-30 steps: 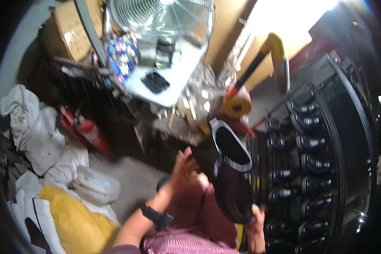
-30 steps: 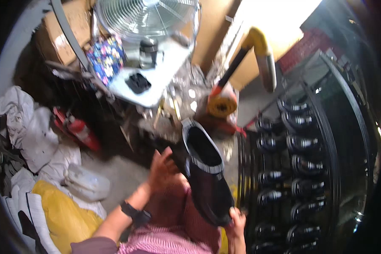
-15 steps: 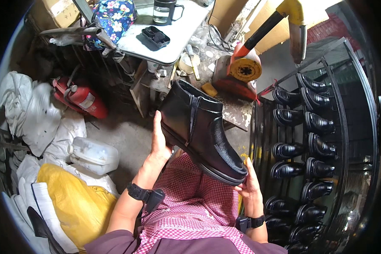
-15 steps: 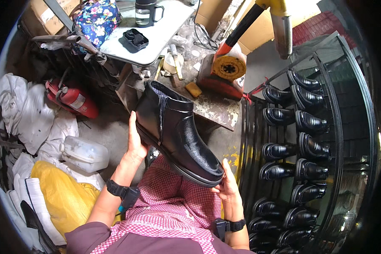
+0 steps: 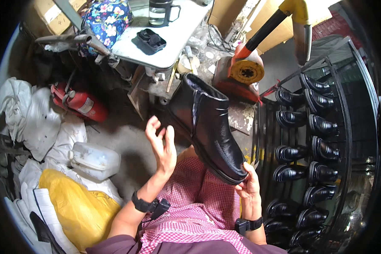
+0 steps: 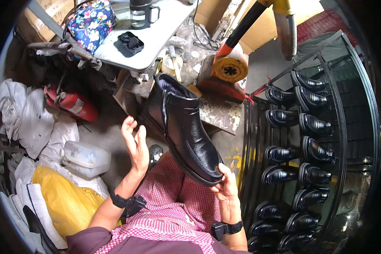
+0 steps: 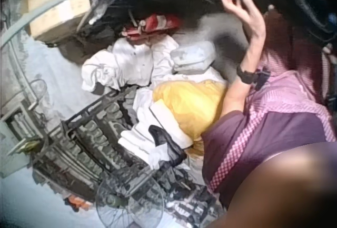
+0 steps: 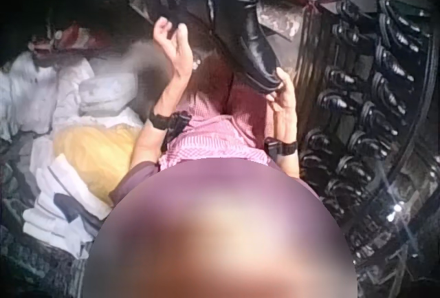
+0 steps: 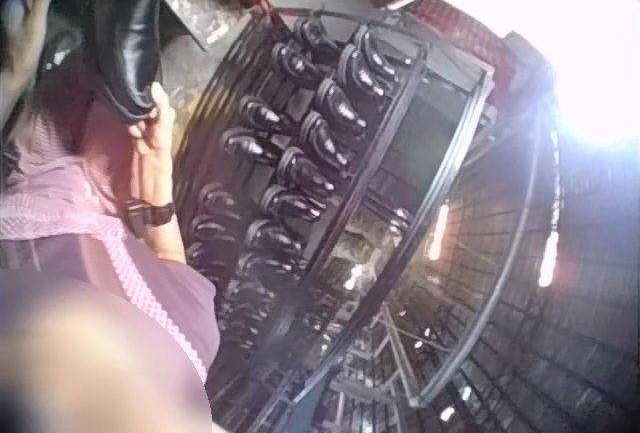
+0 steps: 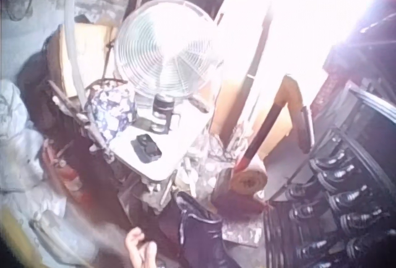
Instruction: Polishing and inspecting black leather shoes in a manufacturing facility.
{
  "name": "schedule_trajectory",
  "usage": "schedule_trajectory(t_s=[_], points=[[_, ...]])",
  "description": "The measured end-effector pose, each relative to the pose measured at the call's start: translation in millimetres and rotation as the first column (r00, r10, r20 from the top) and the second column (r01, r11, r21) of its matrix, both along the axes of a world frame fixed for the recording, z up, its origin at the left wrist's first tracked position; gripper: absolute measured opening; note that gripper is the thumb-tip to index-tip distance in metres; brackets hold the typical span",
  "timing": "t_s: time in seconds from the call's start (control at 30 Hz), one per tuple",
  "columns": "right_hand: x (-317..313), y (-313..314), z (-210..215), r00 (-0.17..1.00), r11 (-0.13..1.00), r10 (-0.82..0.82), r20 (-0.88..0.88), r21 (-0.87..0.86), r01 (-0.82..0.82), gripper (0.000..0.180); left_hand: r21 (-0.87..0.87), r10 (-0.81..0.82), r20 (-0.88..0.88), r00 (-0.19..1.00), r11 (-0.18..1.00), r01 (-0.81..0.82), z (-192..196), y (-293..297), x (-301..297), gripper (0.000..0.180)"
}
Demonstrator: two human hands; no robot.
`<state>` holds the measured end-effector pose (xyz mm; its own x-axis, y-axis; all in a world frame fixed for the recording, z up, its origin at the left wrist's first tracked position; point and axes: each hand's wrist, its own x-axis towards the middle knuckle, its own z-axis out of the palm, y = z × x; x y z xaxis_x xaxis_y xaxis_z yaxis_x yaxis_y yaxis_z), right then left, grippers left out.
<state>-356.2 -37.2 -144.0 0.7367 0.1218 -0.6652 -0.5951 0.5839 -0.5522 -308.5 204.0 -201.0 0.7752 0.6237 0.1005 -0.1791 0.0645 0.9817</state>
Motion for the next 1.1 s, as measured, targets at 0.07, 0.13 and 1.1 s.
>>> schedule_trajectory(t_s=[0.07, 0.13, 1.1], points=[[5, 3, 0, 0.997, 0.983, -0.007, 0.073, -0.185, 0.020, 0.020, 0.000, -0.177, -0.058, 0.983, 0.984, 0.177, -2, 2, -7, 0.029], [8, 3, -2, 0.993, 0.990, -0.014, 0.121, -0.138, 0.031, 0.019, -0.006, -0.349, -0.177, 0.920, 0.935, 0.354, 0, -1, -3, 0.023], [2, -41, 4, 0.912, 0.902, 0.126, 0.390, -0.427, 0.058, 0.055, -0.544, -0.219, -0.385, 0.897, 0.838, -0.028, -16, 55, 12, 0.037]])
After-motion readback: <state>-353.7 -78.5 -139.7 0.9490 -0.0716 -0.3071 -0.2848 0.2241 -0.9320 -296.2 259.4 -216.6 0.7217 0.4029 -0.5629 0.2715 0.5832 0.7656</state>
